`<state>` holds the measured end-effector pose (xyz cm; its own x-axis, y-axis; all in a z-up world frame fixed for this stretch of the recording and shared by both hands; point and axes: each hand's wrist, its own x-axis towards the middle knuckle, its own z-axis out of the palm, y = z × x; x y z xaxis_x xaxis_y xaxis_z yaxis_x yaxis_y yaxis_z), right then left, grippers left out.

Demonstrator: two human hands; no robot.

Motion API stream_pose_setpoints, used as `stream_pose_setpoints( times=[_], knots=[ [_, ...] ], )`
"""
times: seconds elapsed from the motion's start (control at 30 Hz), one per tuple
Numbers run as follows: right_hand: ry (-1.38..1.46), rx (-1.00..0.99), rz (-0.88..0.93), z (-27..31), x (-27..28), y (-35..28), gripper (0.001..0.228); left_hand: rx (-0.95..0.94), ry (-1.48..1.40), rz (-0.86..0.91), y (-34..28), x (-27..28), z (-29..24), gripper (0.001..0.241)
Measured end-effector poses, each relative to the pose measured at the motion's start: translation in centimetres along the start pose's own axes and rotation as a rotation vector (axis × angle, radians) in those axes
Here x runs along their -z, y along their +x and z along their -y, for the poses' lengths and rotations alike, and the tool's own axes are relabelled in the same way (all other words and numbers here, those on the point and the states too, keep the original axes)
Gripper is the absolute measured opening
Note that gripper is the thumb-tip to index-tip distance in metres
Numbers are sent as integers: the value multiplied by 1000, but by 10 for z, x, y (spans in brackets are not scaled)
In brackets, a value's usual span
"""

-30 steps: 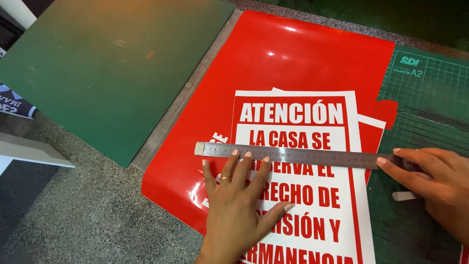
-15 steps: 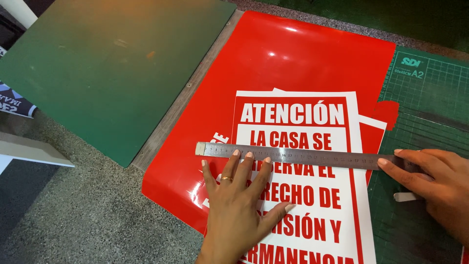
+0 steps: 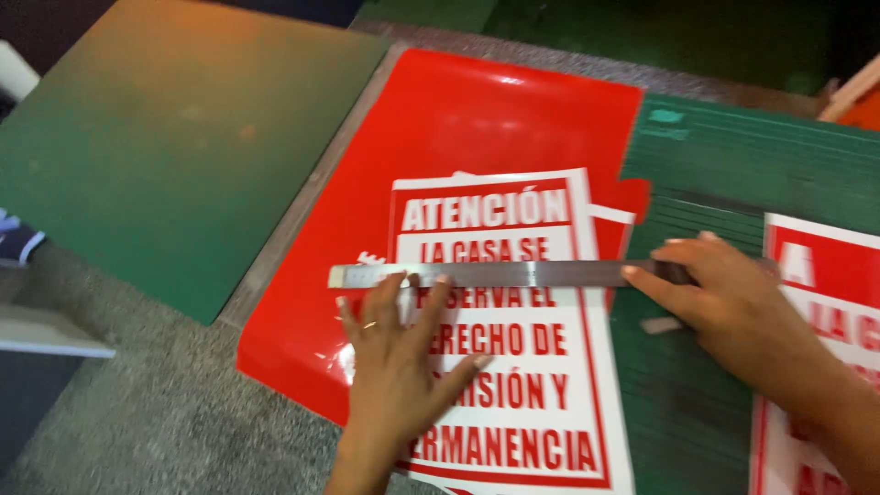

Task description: Cutting and trimming printed signs using a metal ruler and a craft knife on a cutting mat

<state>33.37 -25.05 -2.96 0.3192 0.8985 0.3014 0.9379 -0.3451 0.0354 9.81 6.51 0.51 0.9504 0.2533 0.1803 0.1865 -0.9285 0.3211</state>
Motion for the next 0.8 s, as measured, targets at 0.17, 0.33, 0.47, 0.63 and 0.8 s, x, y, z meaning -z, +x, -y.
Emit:
stream_pose_setpoints(
  times=[0.17, 0.33, 0.47, 0.63, 0.8],
  knots=[
    [99, -13, -101, 15, 60, 7, 47, 3, 99, -83, -8, -15, 6, 122],
    [344, -550, 118, 23, 162, -36, 48, -163, 121, -171, -14, -15, 18, 111],
    [78, -407, -31, -12, 169, -174, 81, -56, -71, -164, -23, 35, -23, 96],
    [286, -845, -107, 1, 147, -326, 80, -333, -20, -470, -67, 5, -100, 68],
    [222, -785, -50, 12, 128, -376, 67, -725, -224, -302, -70, -34, -228, 37]
  ],
)
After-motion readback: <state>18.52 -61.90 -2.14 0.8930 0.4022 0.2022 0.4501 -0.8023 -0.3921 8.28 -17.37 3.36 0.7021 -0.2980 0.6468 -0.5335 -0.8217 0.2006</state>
